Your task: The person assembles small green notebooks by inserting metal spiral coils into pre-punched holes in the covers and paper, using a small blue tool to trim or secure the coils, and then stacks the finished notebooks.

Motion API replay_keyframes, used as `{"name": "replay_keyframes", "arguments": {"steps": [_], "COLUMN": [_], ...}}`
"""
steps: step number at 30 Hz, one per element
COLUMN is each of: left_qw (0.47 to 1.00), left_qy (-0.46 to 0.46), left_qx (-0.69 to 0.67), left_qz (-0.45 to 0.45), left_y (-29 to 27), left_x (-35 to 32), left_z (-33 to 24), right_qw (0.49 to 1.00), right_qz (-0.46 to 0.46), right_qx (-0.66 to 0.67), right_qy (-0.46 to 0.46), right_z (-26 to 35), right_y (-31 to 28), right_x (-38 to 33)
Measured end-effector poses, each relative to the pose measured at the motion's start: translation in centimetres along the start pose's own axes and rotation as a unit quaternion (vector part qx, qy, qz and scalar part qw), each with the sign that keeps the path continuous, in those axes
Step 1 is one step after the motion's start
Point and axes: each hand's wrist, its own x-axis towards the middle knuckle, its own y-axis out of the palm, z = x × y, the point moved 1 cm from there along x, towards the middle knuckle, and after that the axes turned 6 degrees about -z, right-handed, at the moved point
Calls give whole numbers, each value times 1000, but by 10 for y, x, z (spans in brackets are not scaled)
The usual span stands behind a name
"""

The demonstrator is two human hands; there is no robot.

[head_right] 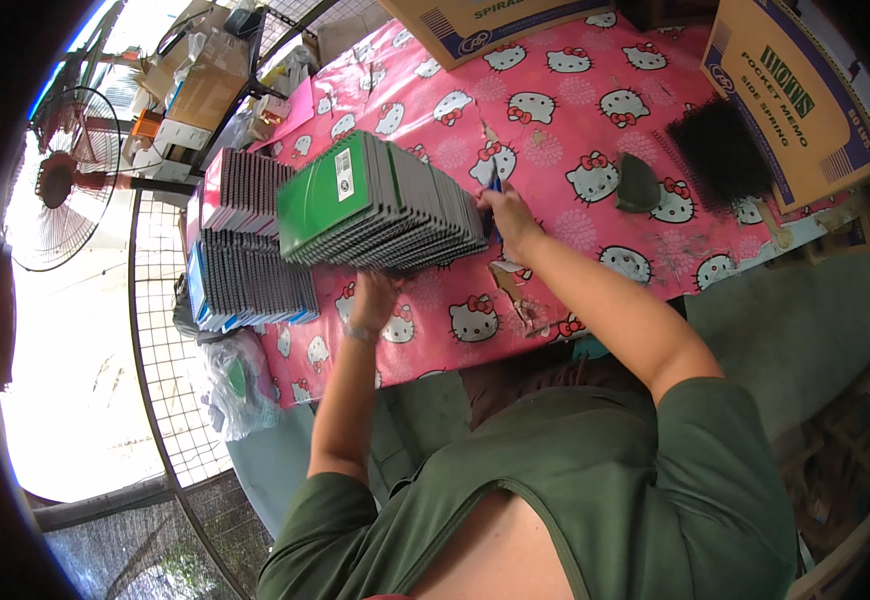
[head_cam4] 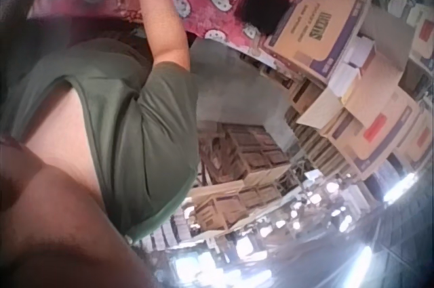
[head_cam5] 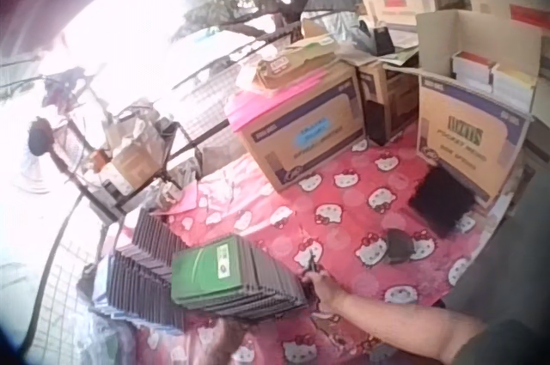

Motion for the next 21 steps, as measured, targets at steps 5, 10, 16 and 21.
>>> {"name": "replay_keyframes", "arguments": {"steps": [5, 10, 16, 21], "left_qw": [940, 901, 929, 938], "left_qy": [-133, -71, -62, 158], "left_qx": [-290, -389, -293, -22], "left_qz": [-118, -178, -216, -307], "left_y": [128, 176, 194, 179], "left_x": [-87, -96, -107, -122], "left_z": [-25, -18, -25, -129], "right_qw": [987, 972, 665, 490], "right_qz": [73, 62, 156, 190], "right_qx": [-23, -218, -527, -626], "right_qy": [144, -57, -506, -576], "right_z": [35, 88, 173, 207], "right_y": [-7, 1, 46, 63], "right_x": [48, 41, -80, -124]}}
